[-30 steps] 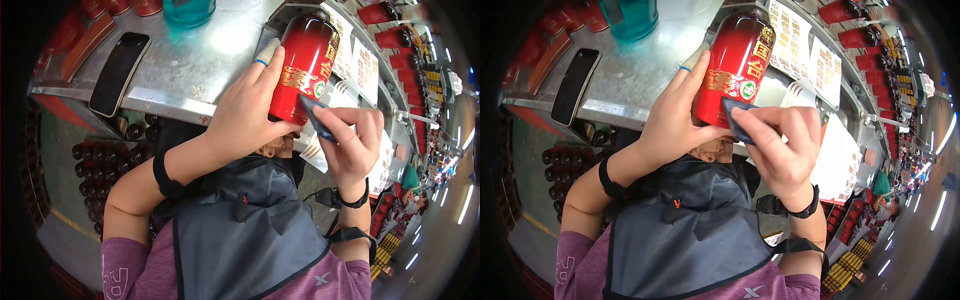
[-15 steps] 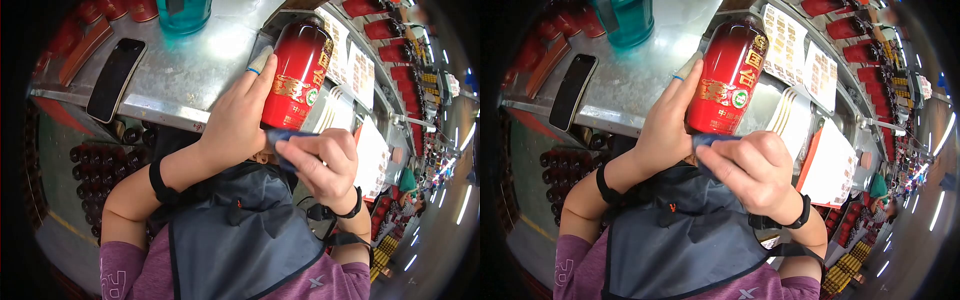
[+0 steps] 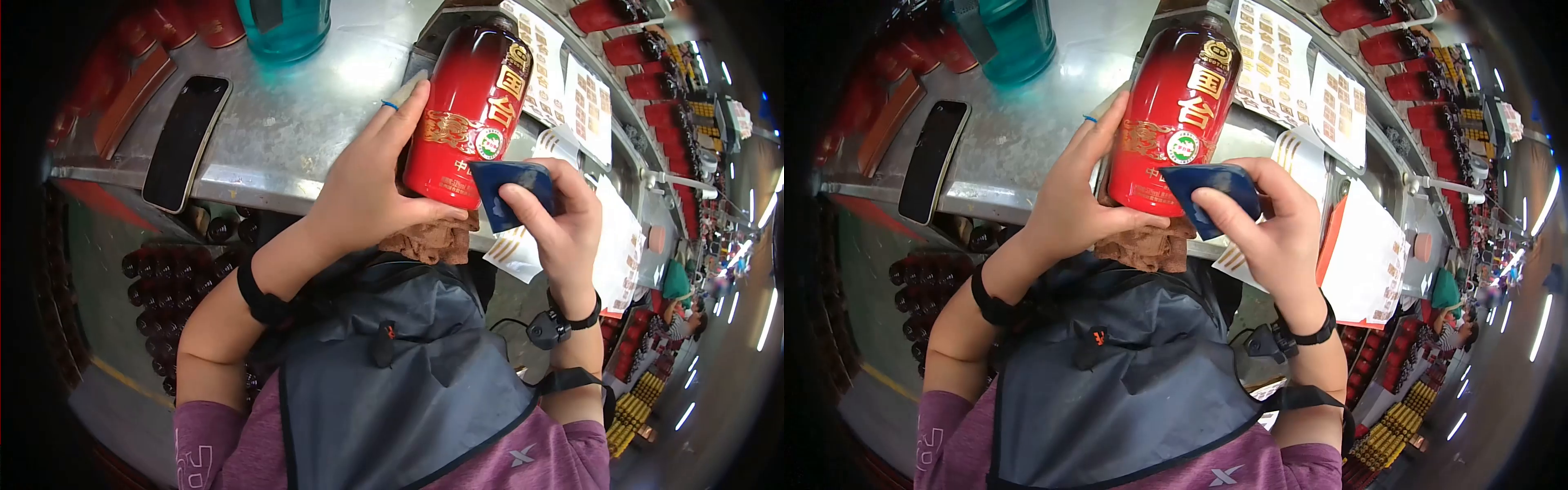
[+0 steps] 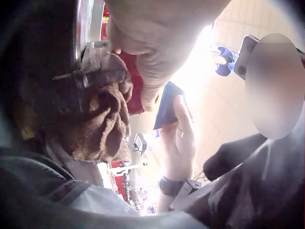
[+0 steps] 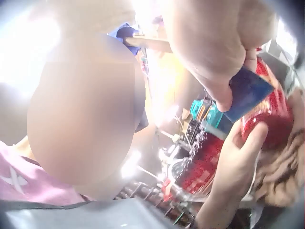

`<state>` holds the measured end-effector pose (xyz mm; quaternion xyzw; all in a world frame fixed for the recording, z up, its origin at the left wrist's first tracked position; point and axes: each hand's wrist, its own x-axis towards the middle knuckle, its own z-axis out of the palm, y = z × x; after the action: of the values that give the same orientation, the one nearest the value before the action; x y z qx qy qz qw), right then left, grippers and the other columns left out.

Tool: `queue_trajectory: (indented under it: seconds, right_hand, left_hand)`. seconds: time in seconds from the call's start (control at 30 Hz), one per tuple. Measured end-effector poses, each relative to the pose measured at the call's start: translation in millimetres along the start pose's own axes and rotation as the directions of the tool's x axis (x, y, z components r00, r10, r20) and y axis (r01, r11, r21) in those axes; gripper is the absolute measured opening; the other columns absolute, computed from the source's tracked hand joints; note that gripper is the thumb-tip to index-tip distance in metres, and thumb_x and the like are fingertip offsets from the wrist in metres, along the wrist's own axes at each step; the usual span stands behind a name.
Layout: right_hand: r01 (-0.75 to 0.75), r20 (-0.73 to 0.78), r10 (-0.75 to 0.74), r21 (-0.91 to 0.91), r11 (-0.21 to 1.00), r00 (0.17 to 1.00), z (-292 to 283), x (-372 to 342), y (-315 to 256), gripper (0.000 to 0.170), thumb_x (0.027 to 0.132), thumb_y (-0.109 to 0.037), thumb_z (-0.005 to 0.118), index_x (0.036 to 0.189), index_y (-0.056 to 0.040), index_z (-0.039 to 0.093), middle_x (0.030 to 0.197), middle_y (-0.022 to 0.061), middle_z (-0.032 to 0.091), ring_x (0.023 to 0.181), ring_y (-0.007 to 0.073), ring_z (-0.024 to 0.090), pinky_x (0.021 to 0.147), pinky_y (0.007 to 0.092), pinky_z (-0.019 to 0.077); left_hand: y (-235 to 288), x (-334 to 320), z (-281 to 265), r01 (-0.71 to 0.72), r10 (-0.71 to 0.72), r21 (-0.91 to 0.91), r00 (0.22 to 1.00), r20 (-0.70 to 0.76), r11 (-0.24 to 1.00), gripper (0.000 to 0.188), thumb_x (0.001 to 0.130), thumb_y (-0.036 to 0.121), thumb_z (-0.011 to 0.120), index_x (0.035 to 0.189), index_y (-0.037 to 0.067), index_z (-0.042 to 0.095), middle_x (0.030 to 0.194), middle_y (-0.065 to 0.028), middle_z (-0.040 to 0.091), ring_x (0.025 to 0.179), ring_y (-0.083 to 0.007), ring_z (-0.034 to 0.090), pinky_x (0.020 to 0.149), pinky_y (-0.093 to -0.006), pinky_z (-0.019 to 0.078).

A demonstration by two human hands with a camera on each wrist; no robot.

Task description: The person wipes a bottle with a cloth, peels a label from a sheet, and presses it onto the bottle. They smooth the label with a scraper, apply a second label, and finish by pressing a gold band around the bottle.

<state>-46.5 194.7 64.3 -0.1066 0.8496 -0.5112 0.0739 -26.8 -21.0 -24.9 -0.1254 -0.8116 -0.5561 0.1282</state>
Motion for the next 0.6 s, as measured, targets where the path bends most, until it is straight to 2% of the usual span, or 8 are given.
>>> queue_trajectory:
  seconds: [0.03, 0.1, 0.2, 0.27, 0.33, 0.4, 0.5, 0.6]
  right_hand:
    - [-0.002, -0.007, 0.002, 0.004, 1.000, 1.000, -2, -3, 10, 0.020, 0.085, -0.008, 0.079, 0.100, 0.0014, 0.069, 0.085, 0.0012, 0.067, 0.076, 0.0066, 0.060, 0.067, 0.0220, 0.0484]
    - [-0.164, -0.079, 0.178, 0.155, 0.974, 0.981, -12, -7, 31, 0.019, 0.088, -0.009, 0.078, 0.098, 0.0020, 0.067, 0.086, 0.0000, 0.067, 0.074, 0.0036, 0.059, 0.067, 0.0193, 0.0491]
    - [-0.172, -0.170, 0.196, 0.147, 0.974, 0.966, -14, -7, 38, 0.017, 0.088, -0.008, 0.078, 0.096, 0.0011, 0.066, 0.084, -0.0003, 0.066, 0.072, 0.0030, 0.059, 0.066, 0.0180, 0.0485]
    - [-0.124, -0.179, 0.150, 0.147, 0.981, 0.972, -7, -16, 20, 0.018, 0.088, -0.008, 0.078, 0.098, 0.0010, 0.066, 0.085, -0.0014, 0.065, 0.074, 0.0030, 0.059, 0.067, 0.0187, 0.0482]
    - [-0.045, -0.035, 0.049, 0.113, 0.993, 0.998, 6, -18, 7, 0.019, 0.088, -0.008, 0.078, 0.101, 0.0008, 0.067, 0.086, -0.0023, 0.065, 0.076, 0.0028, 0.058, 0.068, 0.0192, 0.0474]
    - [-0.121, -0.056, 0.135, 0.203, 0.972, 0.989, 3, -14, 34, 0.019, 0.087, -0.009, 0.078, 0.100, 0.0009, 0.067, 0.084, -0.0024, 0.064, 0.075, 0.0030, 0.057, 0.067, 0.0194, 0.0467]
    - [-0.224, -0.145, 0.240, 0.117, 0.968, 0.960, -13, -12, 53, 0.015, 0.089, -0.008, 0.076, 0.097, 0.0016, 0.068, 0.081, -0.0009, 0.067, 0.071, 0.0039, 0.059, 0.065, 0.0193, 0.0480]
    - [-0.051, -0.084, 0.067, 0.175, 0.983, 0.994, -8, -26, 17, 0.019, 0.089, -0.009, 0.076, 0.101, 0.0027, 0.069, 0.087, 0.0011, 0.068, 0.077, 0.0062, 0.061, 0.071, 0.0207, 0.0494]
  left_hand:
    - [-5, 0, -1, -0.032, 0.032, -0.018, 0.999, 0.001, 0.999, 0.119, 0.062, 0.032, 0.094, 0.156, 0.001, 0.027, 0.123, -0.0187, 0.058, 0.111, -0.0350, 0.061, 0.093, -0.0400, 0.0508]
    - [-13, 2, 0, -0.068, 0.068, -0.036, 0.998, 0.000, 0.997, 0.119, 0.060, 0.031, 0.095, 0.155, 0.001, 0.029, 0.124, -0.0183, 0.058, 0.112, -0.0338, 0.061, 0.094, -0.0392, 0.0506]
    - [-19, 2, 2, -0.116, 0.115, -0.044, 0.993, -0.032, 0.992, 0.119, 0.058, 0.030, 0.096, 0.154, 0.001, 0.032, 0.124, -0.0178, 0.059, 0.111, -0.0320, 0.061, 0.094, -0.0386, 0.0504]
    - [-19, 0, 2, -0.036, 0.037, -0.077, 0.999, 0.006, 0.996, 0.117, 0.059, 0.031, 0.096, 0.154, 0.002, 0.034, 0.127, -0.0179, 0.059, 0.113, -0.0315, 0.061, 0.096, -0.0376, 0.0497]
    - [-18, 0, 1, -0.045, 0.046, -0.058, 0.999, 0.017, 0.997, 0.117, 0.058, 0.031, 0.096, 0.154, 0.001, 0.034, 0.127, -0.0179, 0.059, 0.113, -0.0314, 0.061, 0.096, -0.0375, 0.0493]
    - [-19, 1, -2, -0.055, 0.055, -0.043, 0.998, 0.016, 0.998, 0.118, 0.058, 0.031, 0.096, 0.154, 0.001, 0.034, 0.127, -0.0179, 0.059, 0.113, -0.0313, 0.060, 0.097, -0.0373, 0.0490]
    - [-20, 1, 0, -0.084, 0.084, -0.044, 0.996, 0.010, 0.996, 0.118, 0.058, 0.031, 0.096, 0.153, -0.001, 0.034, 0.127, -0.0179, 0.059, 0.113, -0.0311, 0.060, 0.097, -0.0376, 0.0485]
    - [-20, -1, 2, -0.097, 0.097, -0.043, 0.995, 0.016, 0.994, 0.118, 0.059, 0.032, 0.095, 0.153, -0.003, 0.034, 0.127, -0.0183, 0.059, 0.114, -0.0307, 0.060, 0.098, -0.0371, 0.0478]
